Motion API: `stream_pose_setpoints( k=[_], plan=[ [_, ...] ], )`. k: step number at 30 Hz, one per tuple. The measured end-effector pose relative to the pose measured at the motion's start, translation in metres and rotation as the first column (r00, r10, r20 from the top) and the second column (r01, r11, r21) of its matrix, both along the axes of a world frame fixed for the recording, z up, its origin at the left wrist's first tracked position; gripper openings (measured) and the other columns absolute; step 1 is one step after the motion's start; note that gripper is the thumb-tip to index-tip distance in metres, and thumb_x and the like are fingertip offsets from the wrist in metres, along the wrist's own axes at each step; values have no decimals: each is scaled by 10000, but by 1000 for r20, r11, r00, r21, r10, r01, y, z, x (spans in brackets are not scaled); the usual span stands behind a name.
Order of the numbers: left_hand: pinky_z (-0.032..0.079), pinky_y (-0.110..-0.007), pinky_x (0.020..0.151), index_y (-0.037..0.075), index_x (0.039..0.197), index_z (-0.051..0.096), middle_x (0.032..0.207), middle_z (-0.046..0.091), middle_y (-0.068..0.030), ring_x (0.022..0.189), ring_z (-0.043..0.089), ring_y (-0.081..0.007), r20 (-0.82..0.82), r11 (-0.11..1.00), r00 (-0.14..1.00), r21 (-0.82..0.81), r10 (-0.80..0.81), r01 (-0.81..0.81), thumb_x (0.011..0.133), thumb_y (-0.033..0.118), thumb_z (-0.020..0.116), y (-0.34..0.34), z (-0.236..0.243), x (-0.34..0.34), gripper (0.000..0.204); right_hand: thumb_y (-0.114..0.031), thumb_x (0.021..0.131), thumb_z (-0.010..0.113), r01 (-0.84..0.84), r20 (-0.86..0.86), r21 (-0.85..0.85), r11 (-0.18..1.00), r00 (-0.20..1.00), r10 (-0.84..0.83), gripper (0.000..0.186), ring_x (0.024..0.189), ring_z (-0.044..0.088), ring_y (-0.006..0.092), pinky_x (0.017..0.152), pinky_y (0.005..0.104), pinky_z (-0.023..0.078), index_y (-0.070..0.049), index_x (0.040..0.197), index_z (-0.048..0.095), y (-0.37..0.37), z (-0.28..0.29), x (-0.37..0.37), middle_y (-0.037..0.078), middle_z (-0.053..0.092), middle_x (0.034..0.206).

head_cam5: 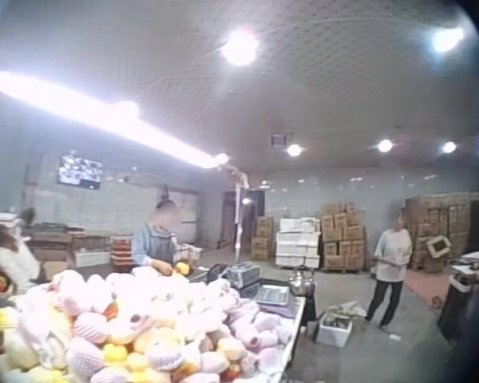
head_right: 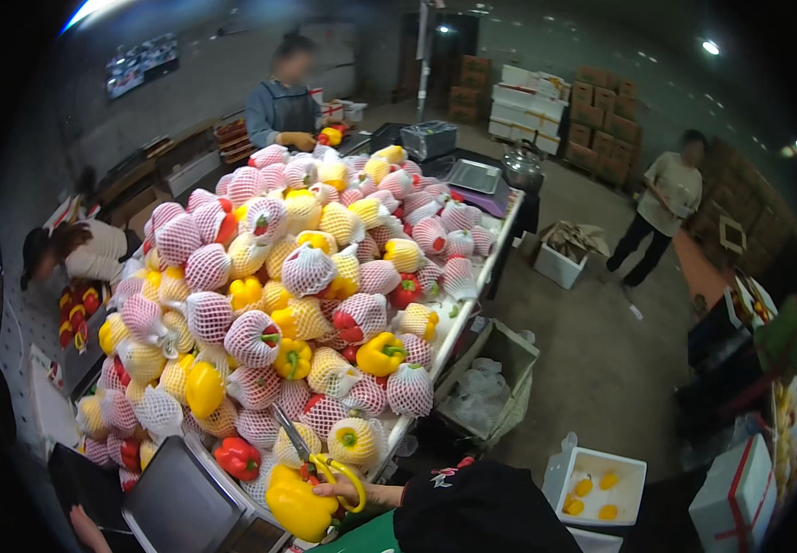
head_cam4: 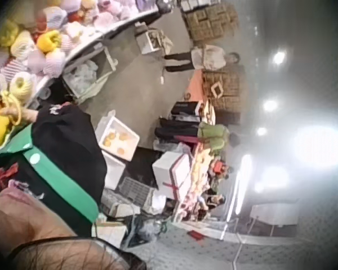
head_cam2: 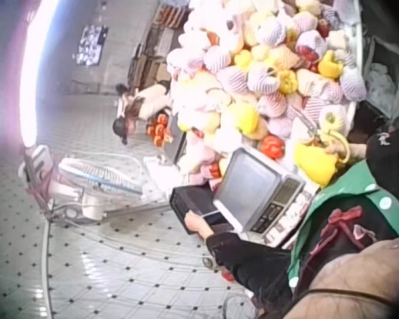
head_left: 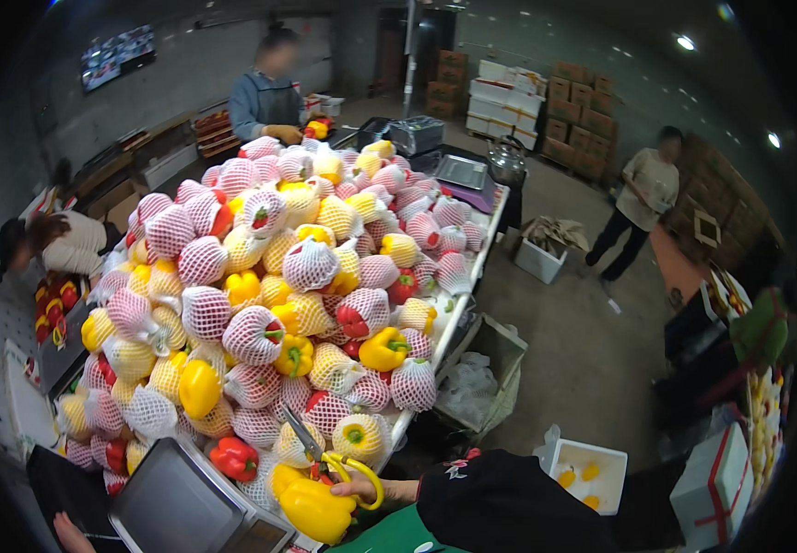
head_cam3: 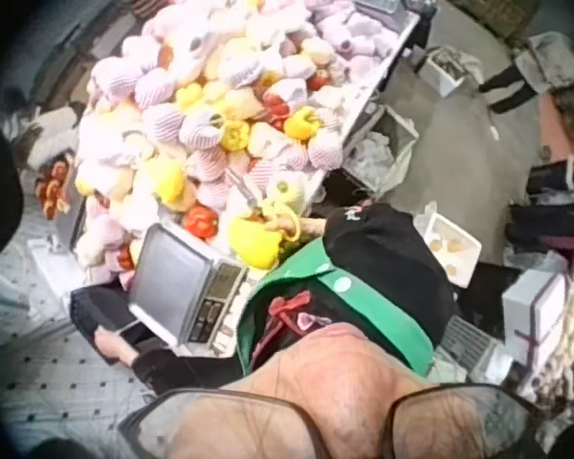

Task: The person sorts red and yellow bell peppers from a large pile, trims stems with scissors, weighs them on a digital scale, and places them into a tray. The person also handles a paper bag and a metal kettle during the process.

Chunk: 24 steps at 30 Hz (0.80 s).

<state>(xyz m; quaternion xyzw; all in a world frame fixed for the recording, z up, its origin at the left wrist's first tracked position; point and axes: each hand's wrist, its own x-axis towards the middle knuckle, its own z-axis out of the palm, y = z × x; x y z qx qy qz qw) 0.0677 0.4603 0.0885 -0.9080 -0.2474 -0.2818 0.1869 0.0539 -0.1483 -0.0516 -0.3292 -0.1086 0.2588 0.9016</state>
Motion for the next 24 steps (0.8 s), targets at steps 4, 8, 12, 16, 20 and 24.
stream_pose_setpoints(
  k=[4, 8, 12, 16, 20, 24],
  plan=[
    [487, -424, 569, 43, 728, 652, 718, 629, -136, 663, 623, -307, -8, 997, 1000, 76, -25, 26, 836, 221, 577, 3, 11, 7, 221, -235, 780, 695, 74, -15, -85, 994, 997, -76, 611, 999, 532, 153, 861, 280, 437, -51, 1276, 388, 1, 20, -7, 65, 524, 1084],
    [485, -424, 566, 32, 751, 656, 730, 637, -153, 656, 622, -315, -49, 1000, 998, -13, 25, -26, 827, 238, 589, 17, 11, 8, 229, -292, 768, 720, 71, 72, -204, 976, 996, -57, 578, 950, 481, 118, 845, 240, 383, -69, 1208, 420, 5, 3, -1, 20, 487, 990],
    [484, -424, 562, 21, 774, 659, 742, 644, -169, 649, 621, -322, -98, 997, 994, -55, 56, -62, 818, 255, 602, 27, 18, 10, 245, -322, 776, 727, 88, 68, -196, 977, 995, -76, 520, 915, 448, 104, 829, 226, 349, -85, 1146, 447, 7, -5, -5, -2, 456, 957],
    [482, -424, 559, 11, 797, 662, 754, 652, -186, 642, 621, -329, -150, 992, 985, -79, 81, -94, 810, 272, 614, 40, 21, 13, 267, -241, 789, 722, 26, -63, -78, 997, 997, -31, 459, 916, 464, 110, 836, 242, 390, -81, 1131, 461, 5, 13, -13, -3, 463, 969],
    [481, -424, 556, 0, 820, 666, 766, 660, -202, 635, 620, -337, -155, 992, 985, -81, 81, -94, 801, 290, 626, 42, 18, 17, 293, -239, 775, 744, 27, -86, -63, 998, 996, -33, 511, 932, 457, 106, 842, 237, 389, -76, 1159, 449, 1, 16, -18, -6, 458, 987],
    [454, -455, 534, -11, 789, 671, 700, 642, -202, 596, 602, -361, 108, 993, 994, -118, -8, 21, 744, 331, 647, -3, 34, 7, 346, -208, 781, 742, 32, -70, -96, 995, 997, -39, 526, 960, 471, 111, 856, 247, 404, -73, 1196, 449, -1, 0, -16, 3, 475, 1026]
  ],
)
